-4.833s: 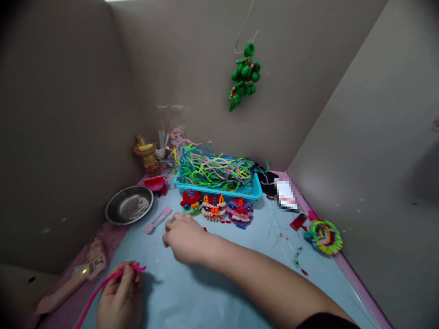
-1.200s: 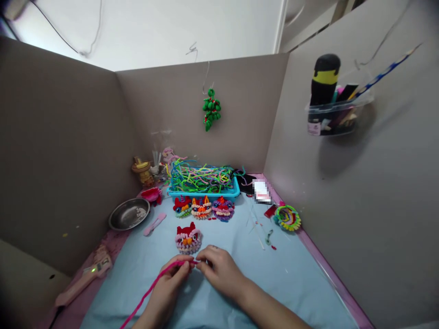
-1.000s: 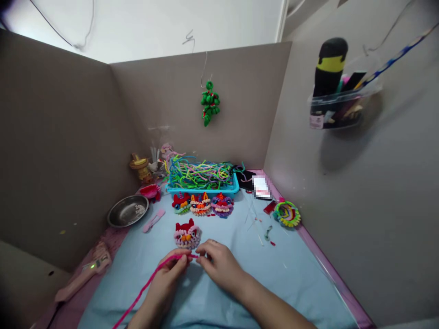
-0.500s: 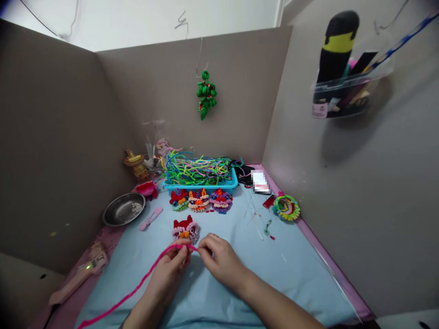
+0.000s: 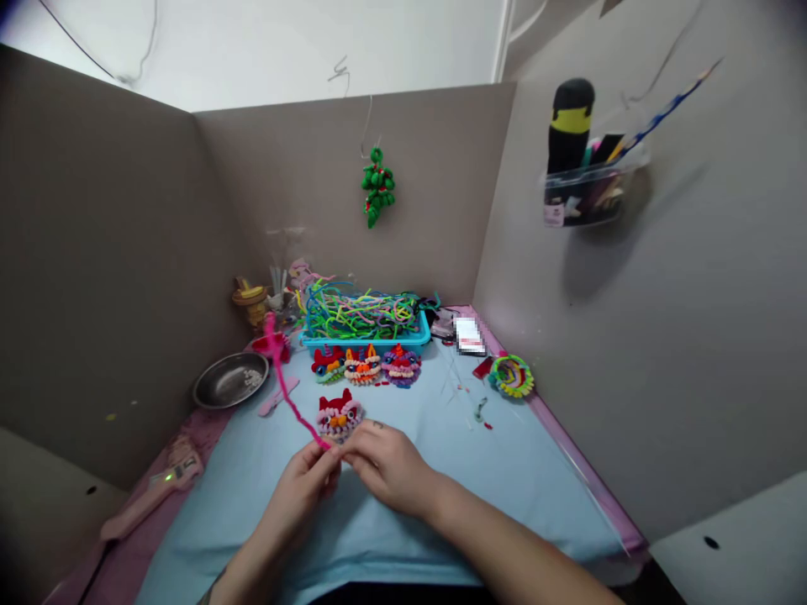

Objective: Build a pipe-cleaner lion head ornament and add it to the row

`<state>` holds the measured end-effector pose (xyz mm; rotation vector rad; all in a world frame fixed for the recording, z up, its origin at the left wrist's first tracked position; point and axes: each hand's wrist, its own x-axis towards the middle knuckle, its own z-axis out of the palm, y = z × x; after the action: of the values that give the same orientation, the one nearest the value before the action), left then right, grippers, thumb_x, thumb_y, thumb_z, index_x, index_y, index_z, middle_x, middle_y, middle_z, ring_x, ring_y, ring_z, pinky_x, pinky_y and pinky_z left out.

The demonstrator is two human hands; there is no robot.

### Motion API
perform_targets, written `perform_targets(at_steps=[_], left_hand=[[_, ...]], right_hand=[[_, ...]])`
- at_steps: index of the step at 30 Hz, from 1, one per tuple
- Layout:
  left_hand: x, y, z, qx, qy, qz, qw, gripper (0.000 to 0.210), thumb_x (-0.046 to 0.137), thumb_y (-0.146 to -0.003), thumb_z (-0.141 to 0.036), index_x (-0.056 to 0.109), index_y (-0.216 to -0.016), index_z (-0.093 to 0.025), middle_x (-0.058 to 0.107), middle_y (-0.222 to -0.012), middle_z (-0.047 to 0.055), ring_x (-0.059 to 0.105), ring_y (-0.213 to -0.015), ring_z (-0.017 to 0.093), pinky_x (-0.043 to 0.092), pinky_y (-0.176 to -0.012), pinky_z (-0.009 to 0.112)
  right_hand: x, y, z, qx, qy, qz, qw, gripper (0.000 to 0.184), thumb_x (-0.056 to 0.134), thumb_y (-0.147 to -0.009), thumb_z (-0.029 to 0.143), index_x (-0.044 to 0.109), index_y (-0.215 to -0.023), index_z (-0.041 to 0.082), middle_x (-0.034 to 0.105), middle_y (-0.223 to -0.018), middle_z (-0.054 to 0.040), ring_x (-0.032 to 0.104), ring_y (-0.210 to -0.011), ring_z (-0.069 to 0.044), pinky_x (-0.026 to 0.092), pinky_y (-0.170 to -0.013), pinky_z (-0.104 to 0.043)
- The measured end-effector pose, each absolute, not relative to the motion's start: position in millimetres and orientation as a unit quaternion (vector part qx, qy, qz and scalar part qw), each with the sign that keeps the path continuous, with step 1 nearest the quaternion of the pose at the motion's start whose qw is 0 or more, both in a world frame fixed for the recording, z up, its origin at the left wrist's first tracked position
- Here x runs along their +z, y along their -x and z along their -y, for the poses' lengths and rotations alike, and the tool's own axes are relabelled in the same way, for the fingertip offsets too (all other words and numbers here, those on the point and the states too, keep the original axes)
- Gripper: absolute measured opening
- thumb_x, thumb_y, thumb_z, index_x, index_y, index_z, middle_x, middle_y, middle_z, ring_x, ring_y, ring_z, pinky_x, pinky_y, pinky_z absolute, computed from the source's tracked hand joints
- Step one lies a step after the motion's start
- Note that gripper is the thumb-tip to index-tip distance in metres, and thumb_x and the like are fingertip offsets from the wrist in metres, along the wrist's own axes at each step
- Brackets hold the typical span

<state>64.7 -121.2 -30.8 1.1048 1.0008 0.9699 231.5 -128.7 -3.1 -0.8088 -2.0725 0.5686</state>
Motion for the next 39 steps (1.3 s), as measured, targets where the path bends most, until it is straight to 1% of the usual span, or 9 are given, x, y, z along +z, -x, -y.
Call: perform_targets(at_steps=[9,15,17,21,24,27,31,34,39], left_hand=[[-14.6,-52.2,129.6,0.374,-0.501,-0.403,0.668,0.042,0.061,-0.07,-0.053,0.041,-0.059,-0.017,0.037,-0.047,-0.007,0.028,-0.043,0.006,0.021,-0.043,0.02],[-12.1,-41.5,116.5,0.402,-0.486,-0.397,0.667,0.041,0.062,-0.069,-0.052,0.043,-0.061,-0.017,0.04,-0.049,-0.007,0.03,-0.042,0.005,0.021,-0.043,0.019],[-14.9,-41.5,108.6,0.425,-0.485,-0.397,0.653,0.042,0.063,-0.068,-0.053,0.044,-0.061,-0.017,0.04,-0.048,-0.007,0.031,-0.041,0.005,0.022,-0.042,0.019],[-24.7,-46.4,92.7,0.483,-0.486,-0.415,0.599,0.038,0.065,-0.067,-0.049,0.052,-0.065,-0.014,0.049,-0.051,-0.004,0.038,-0.043,0.006,0.025,-0.043,0.019],[-36.5,-50.3,83.6,0.521,-0.462,-0.415,0.586,0.037,0.066,-0.068,-0.047,0.058,-0.073,-0.012,0.056,-0.057,0.0,0.044,-0.048,0.008,0.031,-0.048,0.019],[-50.6,-51.1,78.8,0.543,-0.447,-0.399,0.588,0.034,0.065,-0.07,-0.044,0.06,-0.076,-0.011,0.057,-0.06,0.0,0.046,-0.051,0.009,0.033,-0.051,0.02],[-63.6,-48.6,79.8,0.542,-0.483,-0.396,0.562,0.032,0.063,-0.072,-0.041,0.057,-0.061,-0.012,0.051,-0.052,-0.002,0.04,-0.048,0.008,0.028,-0.049,0.021],[-65.3,-48.1,83.1,0.495,-0.548,-0.414,0.533,0.035,0.064,-0.071,-0.041,0.056,-0.052,-0.013,0.047,-0.045,-0.002,0.038,-0.045,0.008,0.026,-0.047,0.022],[-62.3,-51.3,86.9,0.429,-0.6,-0.418,0.53,0.033,0.064,-0.069,-0.044,0.063,-0.06,-0.013,0.047,-0.046,-0.002,0.034,-0.041,0.008,0.022,-0.043,0.022]], right_hand=[[10.0,-214.1,124.2,0.233,0.247,0.861,0.379,0.012,0.043,-0.088,0.019,0.055,-0.085,0.018,0.053,-0.083,-0.005,0.051,-0.08,-0.015,0.045,-0.073,-0.028],[9.8,-198.7,109.0,0.239,0.228,0.849,0.412,0.022,0.041,-0.09,0.031,0.05,-0.074,0.019,0.053,-0.074,-0.0031,0.049,-0.075,-0.016,0.043,-0.073,-0.03],[3.3,-193.9,102.5,0.278,0.254,0.817,0.437,0.026,0.042,-0.089,0.037,0.05,-0.072,0.019,0.052,-0.074,-0.0028,0.049,-0.074,-0.015,0.042,-0.071,-0.03],[-21.2,-186.6,91.0,0.477,0.283,0.679,0.481,0.031,0.043,-0.087,0.048,0.047,-0.076,0.019,0.051,-0.066,0.0006,0.049,-0.061,-0.013,0.041,-0.059,-0.025],[-40.3,-186.4,84.6,0.535,0.306,0.606,0.502,0.037,0.048,-0.082,0.054,0.047,-0.074,0.018,0.047,-0.058,0.004,0.04,-0.05,-0.009,0.033,-0.05,-0.022],[-53.5,-189.2,79.5,0.538,0.321,0.577,0.523,0.038,0.051,-0.08,0.054,0.048,-0.073,0.017,0.043,-0.056,0.0053,0.034,-0.047,-0.008,0.028,-0.047,-0.021],[-61.3,-192.4,74.9,0.512,0.334,0.569,0.55,0.033,0.055,-0.08,0.049,0.05,-0.074,0.017,0.041,-0.055,0.006,0.035,-0.049,-0.008,0.028,-0.048,-0.021],[-61.3,-193.3,74.4,0.483,0.349,0.565,0.57,0.031,0.058,-0.078,0.046,0.051,-0.071,0.016,0.044,-0.058,0.0048,0.038,-0.052,-0.009,0.031,-0.05,-0.022],[-57.8,-194.4,76.3,0.508,0.344,0.544,0.573,0.031,0.061,-0.074,0.046,0.051,-0.072,0.018,0.05,-0.058,0.0035,0.044,-0.051,-0.01,0.035,-0.049,-0.023]])
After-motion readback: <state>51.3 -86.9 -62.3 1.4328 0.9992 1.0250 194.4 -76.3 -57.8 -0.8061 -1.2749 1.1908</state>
